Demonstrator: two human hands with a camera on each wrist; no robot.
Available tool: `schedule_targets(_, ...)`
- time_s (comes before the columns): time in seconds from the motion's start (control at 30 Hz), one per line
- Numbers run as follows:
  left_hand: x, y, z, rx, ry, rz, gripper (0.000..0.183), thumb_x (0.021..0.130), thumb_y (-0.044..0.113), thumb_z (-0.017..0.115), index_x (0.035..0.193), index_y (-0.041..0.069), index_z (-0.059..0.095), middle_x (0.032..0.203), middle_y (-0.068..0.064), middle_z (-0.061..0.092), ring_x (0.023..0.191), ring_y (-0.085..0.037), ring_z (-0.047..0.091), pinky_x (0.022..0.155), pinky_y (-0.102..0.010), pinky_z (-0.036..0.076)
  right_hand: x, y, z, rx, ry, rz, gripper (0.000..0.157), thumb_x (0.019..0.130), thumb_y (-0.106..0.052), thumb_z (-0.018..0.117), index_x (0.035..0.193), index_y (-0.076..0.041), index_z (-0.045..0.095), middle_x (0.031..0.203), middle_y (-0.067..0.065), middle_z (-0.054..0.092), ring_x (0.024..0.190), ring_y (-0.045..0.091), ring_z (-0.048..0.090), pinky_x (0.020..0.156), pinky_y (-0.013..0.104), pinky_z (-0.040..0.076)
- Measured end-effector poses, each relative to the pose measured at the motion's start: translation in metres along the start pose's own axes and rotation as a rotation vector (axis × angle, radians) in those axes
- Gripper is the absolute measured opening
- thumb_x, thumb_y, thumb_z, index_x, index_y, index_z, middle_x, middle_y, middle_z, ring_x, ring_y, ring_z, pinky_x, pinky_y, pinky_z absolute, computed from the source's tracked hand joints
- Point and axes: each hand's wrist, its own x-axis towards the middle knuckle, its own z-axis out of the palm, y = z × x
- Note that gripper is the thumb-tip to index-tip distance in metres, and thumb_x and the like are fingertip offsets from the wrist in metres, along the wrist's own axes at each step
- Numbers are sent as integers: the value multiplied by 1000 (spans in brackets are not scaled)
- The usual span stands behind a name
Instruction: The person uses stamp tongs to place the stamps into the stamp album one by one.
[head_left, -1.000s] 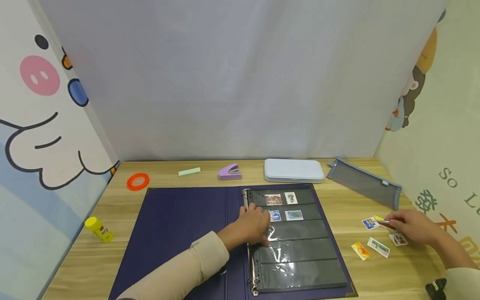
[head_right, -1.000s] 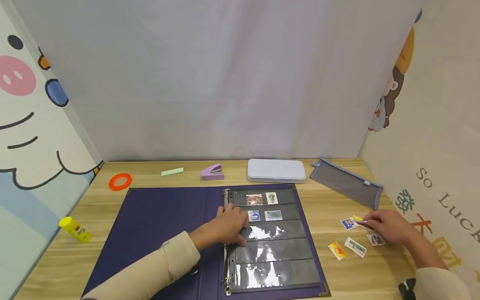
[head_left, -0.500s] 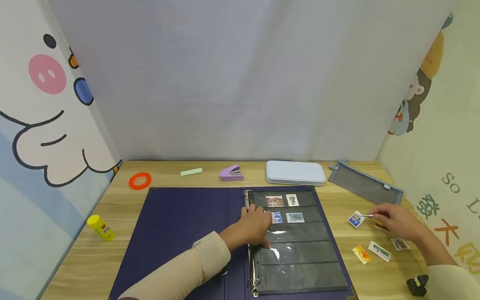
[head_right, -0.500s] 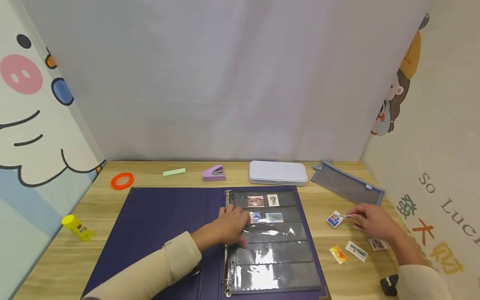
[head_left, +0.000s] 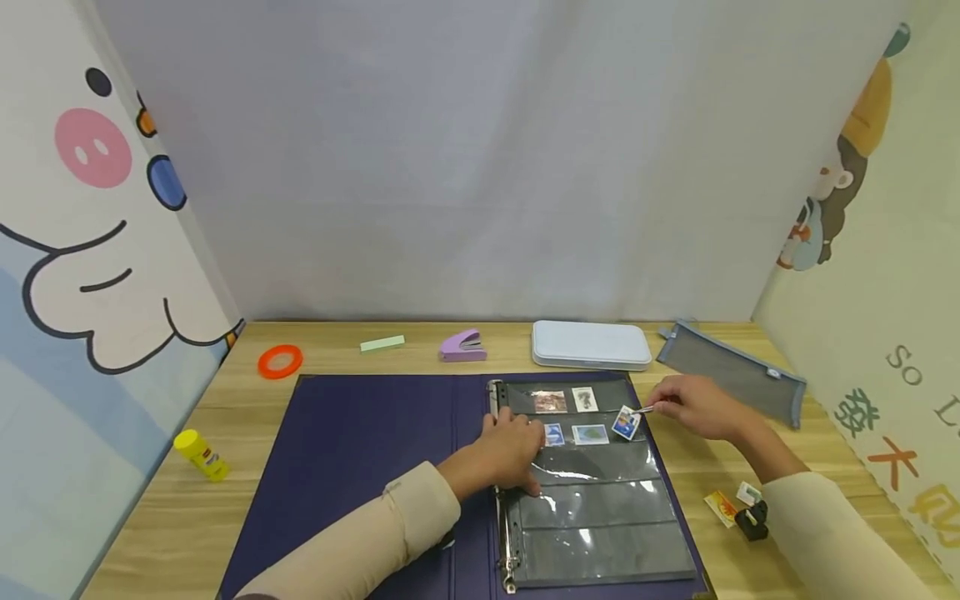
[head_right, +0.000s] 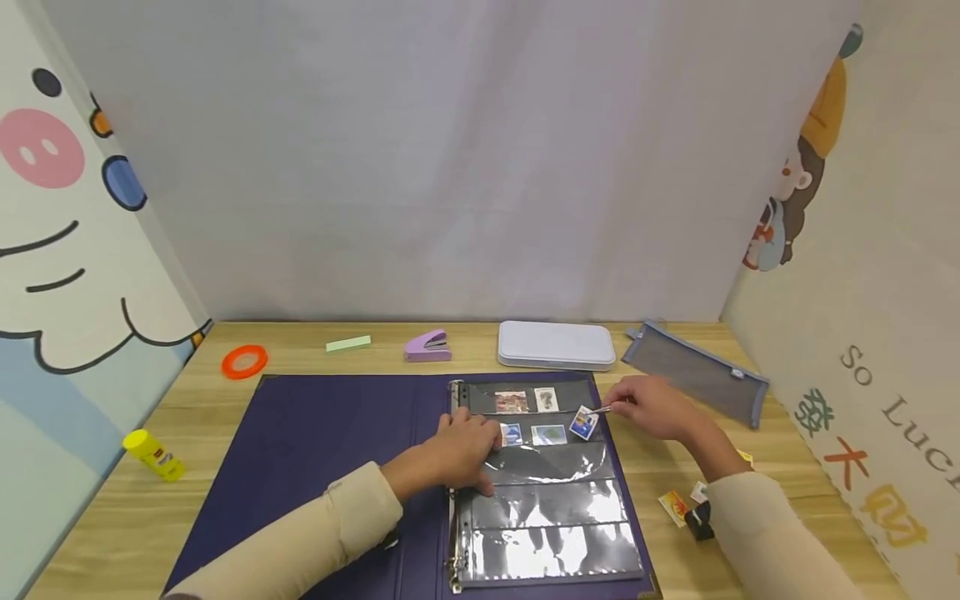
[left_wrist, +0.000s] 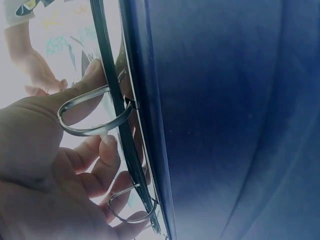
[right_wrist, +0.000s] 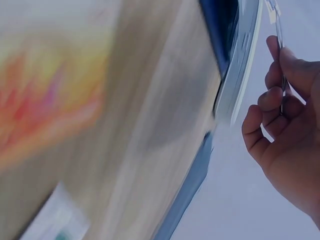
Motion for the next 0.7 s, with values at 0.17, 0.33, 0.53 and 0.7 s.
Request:
schedule_targets(0.17, 2, 1, 0, 3, -2, 4, 55, 62, 46, 87, 99, 21, 56, 100, 1, 59, 100, -23, 43, 81, -40, 32, 21, -17, 9, 38, -31, -86, 13, 89, -7, 63, 88, -16, 72, 86, -6, 67, 78, 2, 55, 70, 26, 45)
schedule_targets(0.33, 1, 2, -1, 14, 4, 1, 56, 61, 46, 87, 100, 20, 56, 101, 0, 59, 101, -24, 44, 82, -41, 33, 39, -32, 16, 39, -59, -135, 13, 88, -5, 63, 87, -15, 72, 87, -4, 68, 81, 9, 60, 72, 29, 47)
schedule_targets(0.53, 1, 4, 0, 26, 9, -18, 56, 60, 46, 87, 97, 20, 55, 98, 1, 59, 97, -23, 44, 80, -40, 32, 55, -49, 29, -11, -95, -208, 12, 89, -8, 63, 88, -15, 72, 87, -4, 68, 82, 11, 63, 76, 33, 49)
schedule_targets(0.7, 1, 5, 1, 33, 16, -28, 56, 60, 47, 87, 96, 20, 54, 99, 0, 58, 98, -23, 45, 79, -40, 32, 60, -65, 41, -4, -156, -233, 12, 88, -10, 64, 86, -17, 73, 86, -6, 68, 81, 7, 62, 75, 30, 49)
